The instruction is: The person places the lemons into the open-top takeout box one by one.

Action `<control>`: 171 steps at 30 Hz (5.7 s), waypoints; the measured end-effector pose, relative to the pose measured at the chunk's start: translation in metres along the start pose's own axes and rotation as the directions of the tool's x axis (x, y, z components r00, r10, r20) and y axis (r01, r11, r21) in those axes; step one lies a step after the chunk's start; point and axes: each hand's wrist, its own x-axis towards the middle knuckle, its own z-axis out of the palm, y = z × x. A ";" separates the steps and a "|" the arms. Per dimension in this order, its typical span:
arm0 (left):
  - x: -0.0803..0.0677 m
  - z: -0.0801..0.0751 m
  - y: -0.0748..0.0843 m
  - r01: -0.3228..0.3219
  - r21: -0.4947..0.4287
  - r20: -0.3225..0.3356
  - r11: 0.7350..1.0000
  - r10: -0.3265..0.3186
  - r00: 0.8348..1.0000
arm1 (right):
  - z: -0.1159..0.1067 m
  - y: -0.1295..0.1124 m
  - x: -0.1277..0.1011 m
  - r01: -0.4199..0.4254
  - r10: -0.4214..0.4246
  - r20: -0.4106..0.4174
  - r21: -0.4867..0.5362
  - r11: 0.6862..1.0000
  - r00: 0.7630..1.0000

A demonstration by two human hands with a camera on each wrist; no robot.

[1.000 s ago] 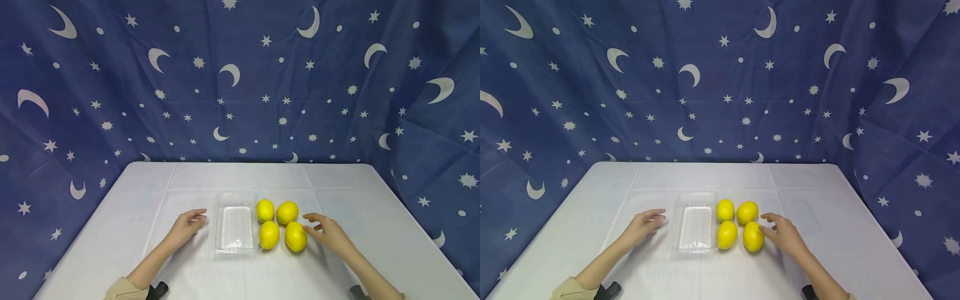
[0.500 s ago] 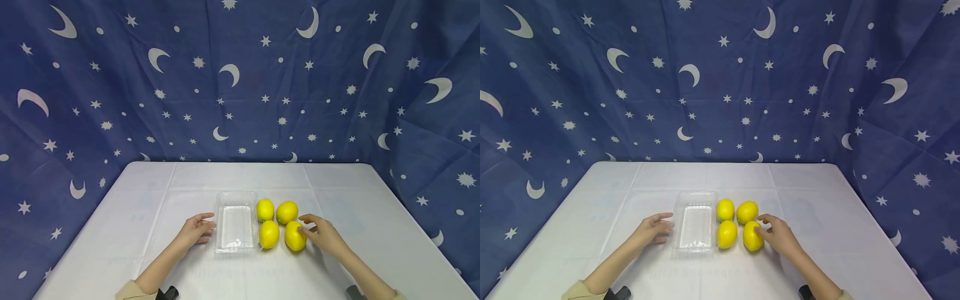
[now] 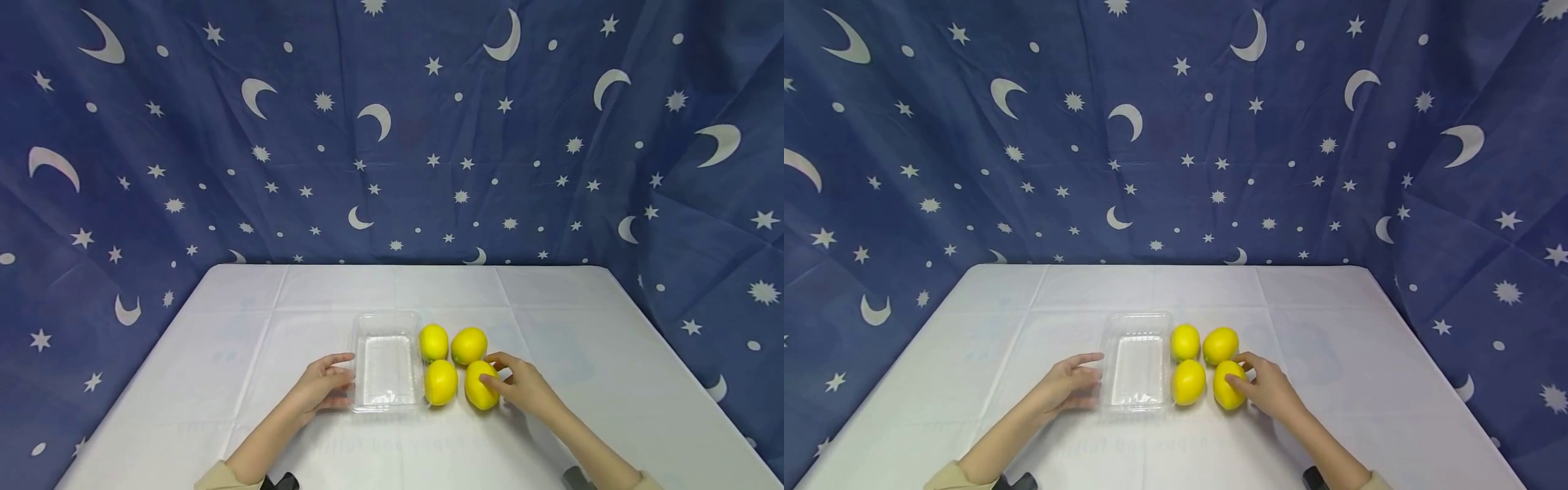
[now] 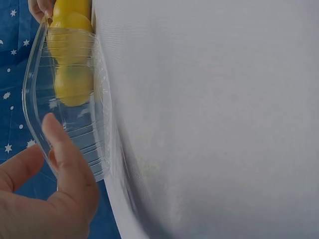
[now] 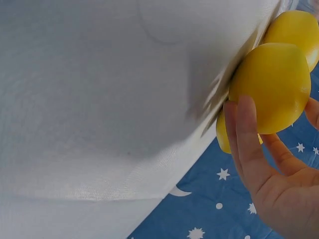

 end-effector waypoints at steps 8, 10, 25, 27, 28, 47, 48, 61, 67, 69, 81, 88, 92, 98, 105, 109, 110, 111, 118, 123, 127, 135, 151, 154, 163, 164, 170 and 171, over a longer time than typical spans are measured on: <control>0.000 0.001 -0.001 0.030 -0.033 -0.005 0.999 -0.030 1.000 | 0.000 0.003 -0.001 -0.020 0.001 0.120 0.152 0.988 0.993; 0.000 0.001 -0.001 0.034 -0.038 -0.007 0.999 -0.034 0.999 | -0.001 0.005 -0.001 -0.005 -0.019 0.148 0.164 0.986 0.989; -0.002 -0.001 -0.001 0.022 -0.047 0.023 0.999 -0.021 1.000 | 0.003 0.009 -0.001 0.036 -0.072 0.161 0.217 0.976 0.984; -0.001 -0.001 -0.002 0.022 -0.052 0.024 0.998 -0.021 0.999 | 0.002 0.007 -0.002 0.028 -0.061 0.149 0.212 0.977 0.987; -0.001 -0.002 -0.003 0.021 -0.053 0.026 0.998 -0.020 0.999 | 0.002 0.005 -0.002 0.020 -0.050 0.140 0.208 0.978 0.989; 0.000 -0.004 -0.002 0.027 -0.071 0.039 0.997 -0.024 0.999 | -0.004 -0.012 0.005 0.058 -0.075 0.064 0.240 0.969 0.995; 0.000 -0.004 -0.002 0.028 -0.072 0.040 0.997 -0.025 0.999 | -0.005 -0.014 0.005 0.065 -0.083 0.066 0.246 0.967 0.994; 0.002 -0.001 -0.003 0.027 -0.081 0.018 0.996 -0.026 1.000 | -0.004 -0.031 0.019 0.120 -0.138 0.054 0.251 0.961 0.989; 0.002 -0.001 -0.003 0.030 -0.080 0.019 0.996 -0.029 0.999 | -0.004 -0.040 0.023 0.130 -0.152 0.067 0.256 0.958 0.986; 0.002 -0.001 -0.003 0.032 -0.081 0.020 0.996 -0.031 0.999 | -0.004 -0.044 0.025 0.134 -0.160 0.076 0.269 0.954 0.984; 0.002 -0.001 -0.001 0.040 -0.086 0.024 0.996 -0.038 0.999 | 0.000 -0.072 0.042 0.158 -0.182 0.090 0.224 0.962 0.979; 0.002 -0.001 0.000 0.046 -0.085 0.016 0.995 -0.045 0.999 | 0.010 -0.088 0.051 0.135 -0.160 0.093 0.228 0.964 0.983; 0.003 -0.001 0.001 0.044 -0.077 0.024 0.996 -0.042 0.999 | 0.019 -0.096 0.055 0.143 -0.169 0.094 0.238 0.961 0.981; 0.003 -0.001 0.001 0.052 -0.066 0.014 0.996 -0.051 0.999 | 0.032 -0.113 0.063 0.221 -0.237 0.074 0.177 0.959 0.969; 0.001 -0.001 0.001 0.053 -0.070 0.029 0.996 -0.051 0.998 | 0.043 -0.130 0.071 0.276 -0.280 0.046 0.078 0.958 0.959; 0.001 -0.001 0.002 0.053 -0.079 0.021 0.995 -0.051 0.998 | 0.047 -0.137 0.081 0.300 -0.301 0.054 0.027 0.953 0.952; 0.001 -0.001 0.003 0.052 -0.084 0.018 0.995 -0.051 0.999 | 0.048 -0.137 0.084 0.305 -0.306 0.056 0.017 0.952 0.950; 0.001 0.000 0.003 0.053 -0.088 0.015 0.995 -0.052 0.999 | 0.050 -0.138 0.087 0.306 -0.307 0.065 0.014 0.952 0.950; 0.000 0.001 0.002 0.065 -0.096 -0.009 0.993 -0.066 0.998 | 0.062 -0.136 0.104 0.265 -0.255 0.166 -0.043 0.963 0.953; -0.001 0.003 0.002 0.069 -0.090 -0.024 0.994 -0.072 0.997 | 0.067 -0.137 0.111 0.240 -0.223 0.235 -0.044 0.970 0.946; -0.001 0.004 0.003 0.070 -0.086 -0.029 0.994 -0.073 0.997 | 0.068 -0.139 0.114 0.171 -0.159 0.284 -0.017 0.985 0.945; -0.001 0.005 0.003 0.063 -0.078 -0.041 0.995 -0.067 0.997 | 0.075 -0.138 0.120 0.144 -0.124 0.292 -0.046 0.989 0.948; -0.001 0.005 0.006 0.076 -0.062 -0.050 0.995 -0.079 0.996 | 0.064 -0.137 0.119 0.131 -0.118 0.270 -0.032 0.991 0.956; -0.001 0.005 0.004 0.077 -0.062 -0.052 0.995 -0.080 0.995 | 0.063 -0.136 0.118 0.143 -0.125 0.266 -0.048 0.989 0.956; -0.001 0.003 0.003 0.072 -0.066 -0.050 0.995 -0.076 0.996 | 0.061 -0.135 0.117 0.139 -0.130 0.257 -0.018 0.990 0.958; -0.001 0.003 0.003 0.072 -0.066 -0.051 0.995 -0.076 0.996 | 0.061 -0.135 0.117 0.138 -0.131 0.260 -0.009 0.990 0.957; -0.002 0.003 0.002 0.068 -0.067 -0.037 0.995 -0.071 0.997 | 0.058 -0.133 0.115 0.148 -0.147 0.254 0.015 0.989 0.956; -0.002 0.003 0.002 0.068 -0.067 -0.034 0.995 -0.070 0.997 | 0.057 -0.133 0.115 0.152 -0.152 0.251 0.020 0.988 0.956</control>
